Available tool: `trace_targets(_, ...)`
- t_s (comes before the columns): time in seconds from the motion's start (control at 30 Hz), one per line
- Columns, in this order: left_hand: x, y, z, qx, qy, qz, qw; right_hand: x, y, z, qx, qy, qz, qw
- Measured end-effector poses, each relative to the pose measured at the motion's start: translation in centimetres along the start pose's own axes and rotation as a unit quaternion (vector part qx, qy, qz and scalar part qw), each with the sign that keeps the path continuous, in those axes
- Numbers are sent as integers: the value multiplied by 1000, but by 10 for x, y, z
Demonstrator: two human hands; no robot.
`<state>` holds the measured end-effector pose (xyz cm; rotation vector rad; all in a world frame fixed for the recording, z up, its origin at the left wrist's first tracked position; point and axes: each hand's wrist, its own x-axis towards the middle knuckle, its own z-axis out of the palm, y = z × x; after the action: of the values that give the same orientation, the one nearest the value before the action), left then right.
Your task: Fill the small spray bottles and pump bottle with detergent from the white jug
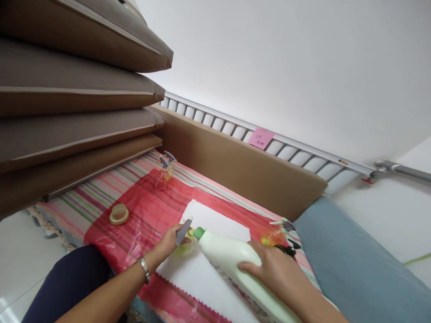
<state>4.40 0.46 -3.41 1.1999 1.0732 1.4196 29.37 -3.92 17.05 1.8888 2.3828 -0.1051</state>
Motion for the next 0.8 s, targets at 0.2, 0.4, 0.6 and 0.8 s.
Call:
trace_targets(0.2, -1, 7, 2, -7, 11, -8, 1000, 2, -7, -9, -41, 7, -17, 999)
trace_targets(0.4, -1, 7, 2, -3, 18, -24, 1000, 5, -8, -15, -61, 33, -46, 997)
trace_targets(0.6, 0, 7, 3, -2, 13, -35, 999, 6, -9, -18, -53, 64, -73, 994)
trace_targets(0.8, 3, -4, 1, 11, 11, -29, 999, 7, -14, -23, -72, 51, -81, 993)
